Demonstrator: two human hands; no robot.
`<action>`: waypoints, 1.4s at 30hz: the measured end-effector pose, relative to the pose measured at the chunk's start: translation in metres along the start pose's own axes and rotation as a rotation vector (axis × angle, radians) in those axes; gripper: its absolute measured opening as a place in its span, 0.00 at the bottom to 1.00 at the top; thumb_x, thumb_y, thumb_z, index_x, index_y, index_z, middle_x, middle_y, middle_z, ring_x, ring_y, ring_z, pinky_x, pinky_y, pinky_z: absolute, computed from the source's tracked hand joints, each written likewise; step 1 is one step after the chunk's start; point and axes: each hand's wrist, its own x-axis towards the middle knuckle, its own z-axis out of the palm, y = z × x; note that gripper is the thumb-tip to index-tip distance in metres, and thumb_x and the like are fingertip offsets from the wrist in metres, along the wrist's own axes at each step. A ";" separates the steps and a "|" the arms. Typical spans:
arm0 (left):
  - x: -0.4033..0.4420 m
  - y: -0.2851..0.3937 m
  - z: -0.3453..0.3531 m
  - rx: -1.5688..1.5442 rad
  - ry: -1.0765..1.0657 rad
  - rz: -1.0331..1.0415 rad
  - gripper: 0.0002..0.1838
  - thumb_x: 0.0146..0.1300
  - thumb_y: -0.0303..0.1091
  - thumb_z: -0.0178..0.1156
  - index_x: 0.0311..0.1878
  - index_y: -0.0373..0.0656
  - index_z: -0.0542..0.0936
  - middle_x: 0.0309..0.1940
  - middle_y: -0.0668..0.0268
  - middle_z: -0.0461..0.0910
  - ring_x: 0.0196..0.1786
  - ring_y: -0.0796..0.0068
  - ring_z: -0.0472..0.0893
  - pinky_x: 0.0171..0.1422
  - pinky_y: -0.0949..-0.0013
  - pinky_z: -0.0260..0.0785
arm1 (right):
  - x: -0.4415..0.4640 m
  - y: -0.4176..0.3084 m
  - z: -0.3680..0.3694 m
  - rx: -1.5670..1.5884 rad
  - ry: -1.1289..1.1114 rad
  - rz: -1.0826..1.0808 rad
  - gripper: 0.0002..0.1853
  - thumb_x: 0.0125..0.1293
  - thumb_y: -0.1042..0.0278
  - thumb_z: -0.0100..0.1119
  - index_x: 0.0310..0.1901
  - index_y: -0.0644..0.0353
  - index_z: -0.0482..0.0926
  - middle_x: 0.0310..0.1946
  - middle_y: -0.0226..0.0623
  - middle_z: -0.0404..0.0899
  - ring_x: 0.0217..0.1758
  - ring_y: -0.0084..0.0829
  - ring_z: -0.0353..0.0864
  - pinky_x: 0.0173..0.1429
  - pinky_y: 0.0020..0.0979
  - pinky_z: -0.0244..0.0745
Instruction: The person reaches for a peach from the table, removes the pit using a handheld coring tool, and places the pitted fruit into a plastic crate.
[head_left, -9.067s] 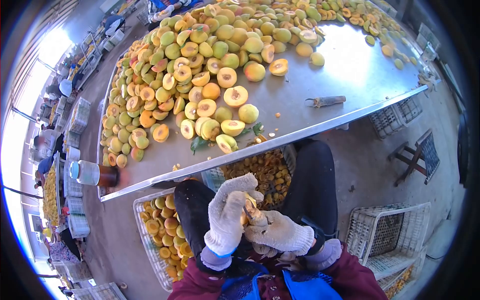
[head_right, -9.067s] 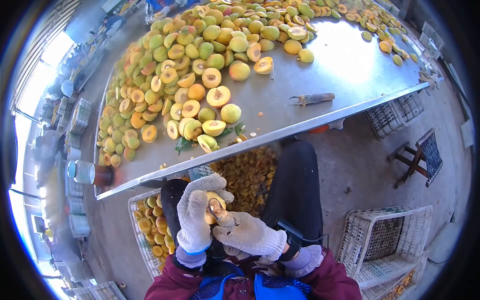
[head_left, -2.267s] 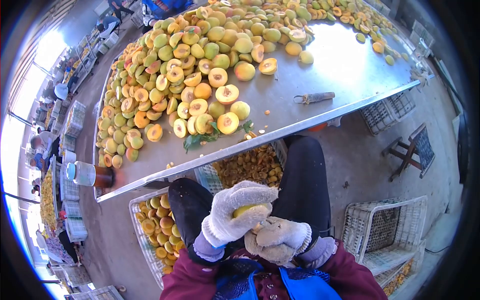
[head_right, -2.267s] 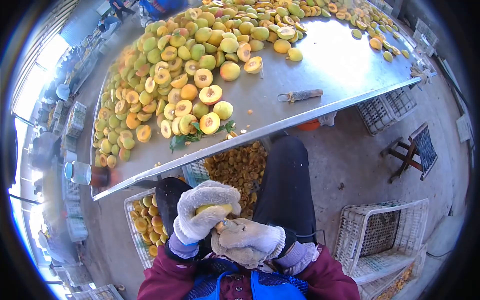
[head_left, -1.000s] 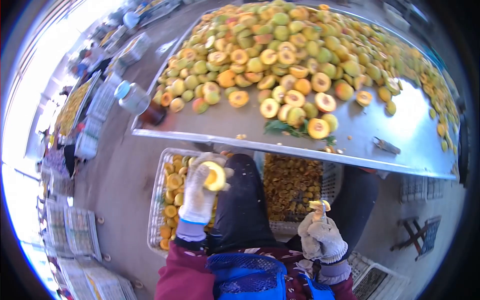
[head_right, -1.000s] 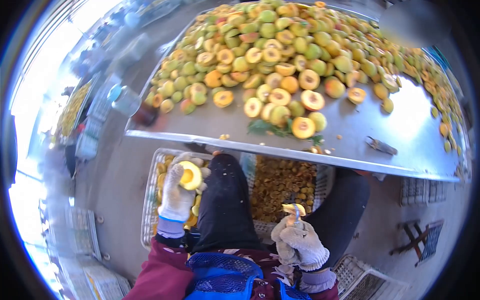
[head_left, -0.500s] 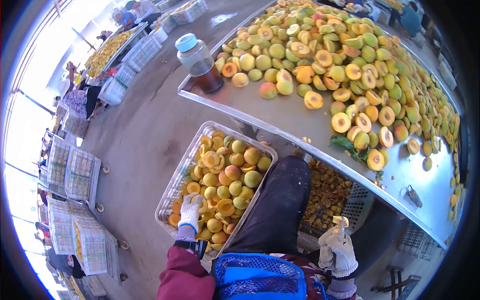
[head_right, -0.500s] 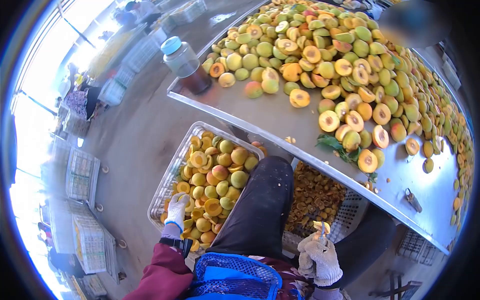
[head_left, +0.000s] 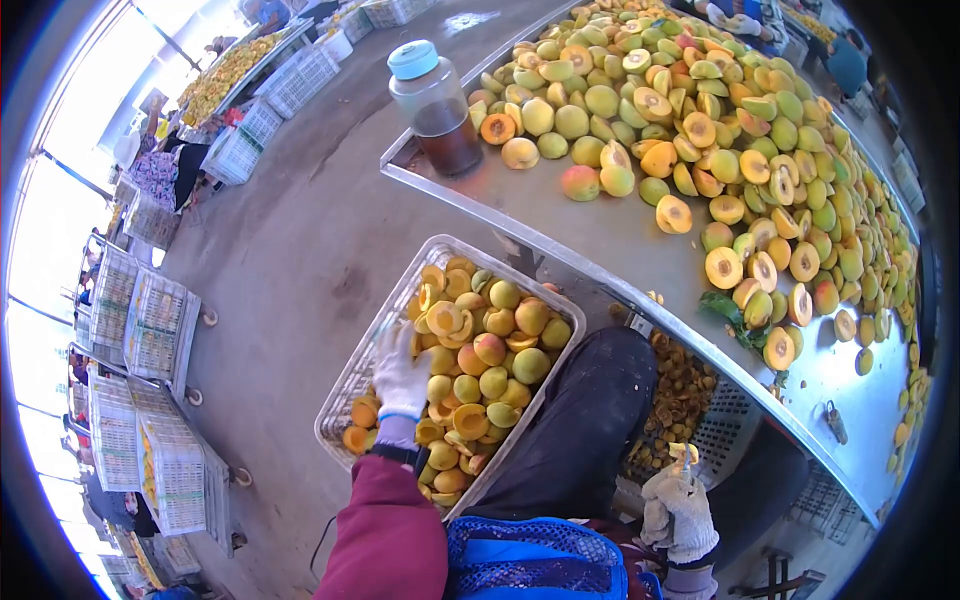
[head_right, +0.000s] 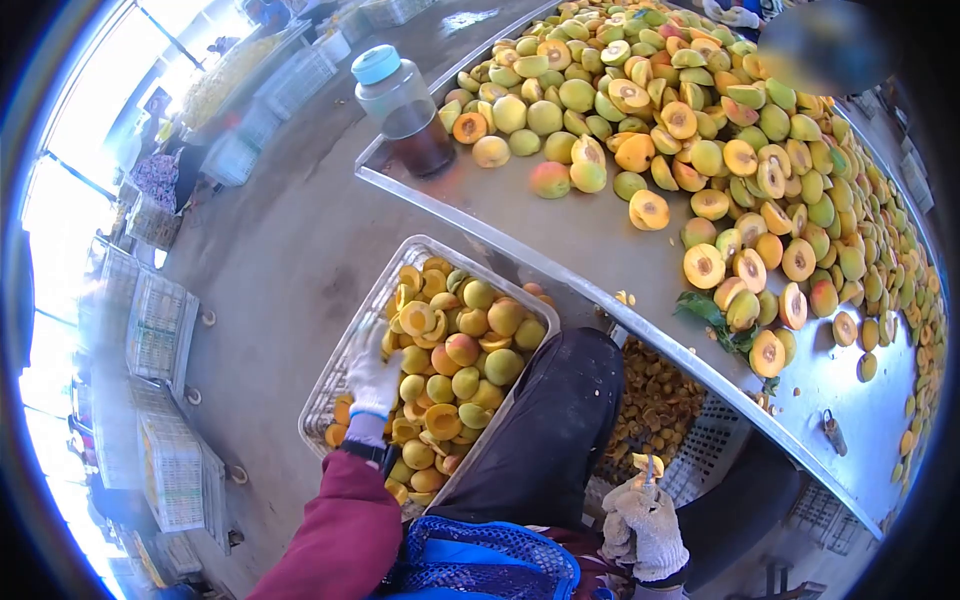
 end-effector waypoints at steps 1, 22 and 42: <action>0.010 0.013 0.008 0.115 0.000 0.105 0.31 0.55 0.43 0.66 0.64 0.53 0.73 0.67 0.58 0.68 0.70 0.51 0.64 0.72 0.54 0.58 | 0.001 -0.002 0.003 -0.007 -0.004 0.002 0.11 0.62 0.66 0.62 0.36 0.66 0.76 0.15 0.35 0.72 0.13 0.26 0.70 0.15 0.26 0.65; 0.046 -0.018 -0.002 0.458 0.045 -0.031 0.30 0.57 0.45 0.66 0.63 0.51 0.74 0.60 0.59 0.74 0.63 0.52 0.72 0.64 0.53 0.67 | 0.015 -0.002 0.017 -0.046 0.059 0.056 0.11 0.62 0.64 0.61 0.34 0.64 0.76 0.13 0.34 0.72 0.10 0.26 0.69 0.13 0.26 0.64; 0.026 -0.021 0.056 0.043 -0.226 0.139 0.35 0.62 0.39 0.58 0.73 0.51 0.61 0.73 0.53 0.59 0.72 0.50 0.63 0.72 0.58 0.61 | 0.007 -0.007 0.021 -0.049 0.058 0.121 0.11 0.64 0.62 0.62 0.37 0.61 0.74 0.15 0.35 0.72 0.13 0.26 0.71 0.17 0.25 0.67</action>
